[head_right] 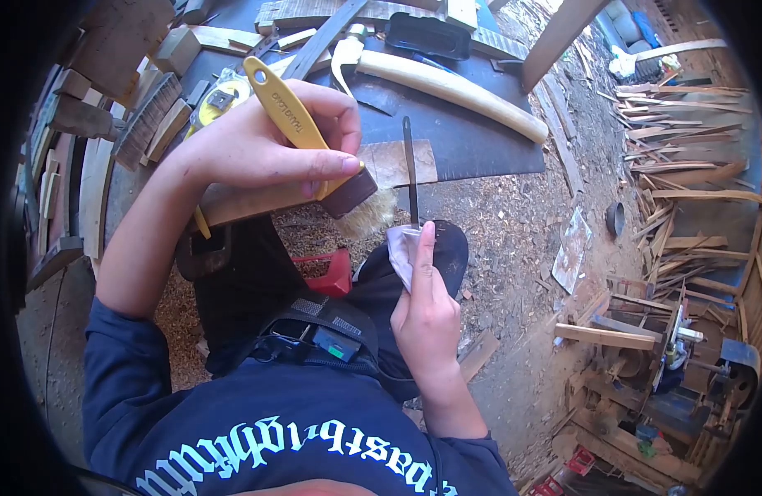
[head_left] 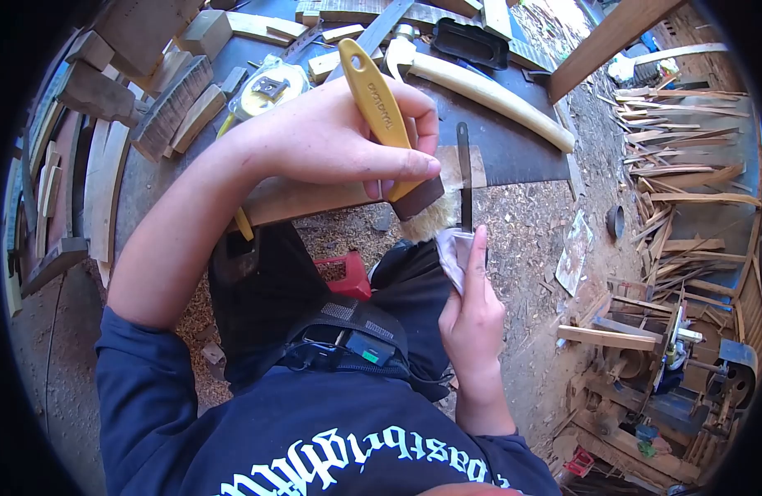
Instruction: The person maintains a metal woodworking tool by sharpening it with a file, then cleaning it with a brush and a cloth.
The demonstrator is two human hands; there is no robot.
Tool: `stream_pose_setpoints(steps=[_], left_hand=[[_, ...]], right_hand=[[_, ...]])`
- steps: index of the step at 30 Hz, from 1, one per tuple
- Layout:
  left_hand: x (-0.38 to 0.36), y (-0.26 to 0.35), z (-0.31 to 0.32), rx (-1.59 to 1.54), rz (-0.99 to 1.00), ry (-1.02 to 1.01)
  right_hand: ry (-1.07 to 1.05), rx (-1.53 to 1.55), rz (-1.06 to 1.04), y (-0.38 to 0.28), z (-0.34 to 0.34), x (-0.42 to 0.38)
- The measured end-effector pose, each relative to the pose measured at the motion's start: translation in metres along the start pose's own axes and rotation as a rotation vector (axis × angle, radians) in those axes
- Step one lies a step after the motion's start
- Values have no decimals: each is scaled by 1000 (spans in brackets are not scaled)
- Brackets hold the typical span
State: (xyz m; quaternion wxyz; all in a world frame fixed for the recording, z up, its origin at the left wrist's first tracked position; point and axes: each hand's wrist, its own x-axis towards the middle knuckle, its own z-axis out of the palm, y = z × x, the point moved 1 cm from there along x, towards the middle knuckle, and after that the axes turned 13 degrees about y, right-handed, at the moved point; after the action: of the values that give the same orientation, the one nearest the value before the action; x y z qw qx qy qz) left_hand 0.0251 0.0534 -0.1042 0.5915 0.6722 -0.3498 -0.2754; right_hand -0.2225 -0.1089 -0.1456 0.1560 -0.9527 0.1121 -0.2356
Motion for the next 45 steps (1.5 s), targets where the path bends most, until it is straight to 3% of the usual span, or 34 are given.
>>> stream_pose_setpoints(steps=[6, 11, 17, 23, 28, 32, 36, 39, 43, 45], left_hand=[[-1, 2, 3, 30, -13, 12], [2, 0, -1, -4, 52, 5], [1, -1, 3, -34, -26, 25], [1, 0, 0, 30, 42, 27], [4, -2, 2, 38, 16, 16], [5, -8, -3, 27, 39, 55], [2, -3, 3, 22, 98, 155], [6, -7, 4, -14, 139, 239], [11, -11, -1, 208, 333, 417], [7, -14, -4, 328, 428, 500]], right_hand=[[-59, -40, -50, 1, 11, 43], [-76, -25, -14, 0, -6, 13], [-43, 2, -59, 3, 14, 45], [-61, 75, -15, 2, -15, 4], [-163, -53, -24, -3, -8, 50], [-201, -36, 48, -7, -22, 28], [-185, -26, 51, -5, -21, 28], [-116, -34, -59, -1, -5, 55], [-172, 33, 82, -4, -26, 21], [-134, 77, 42, -2, -24, 18]])
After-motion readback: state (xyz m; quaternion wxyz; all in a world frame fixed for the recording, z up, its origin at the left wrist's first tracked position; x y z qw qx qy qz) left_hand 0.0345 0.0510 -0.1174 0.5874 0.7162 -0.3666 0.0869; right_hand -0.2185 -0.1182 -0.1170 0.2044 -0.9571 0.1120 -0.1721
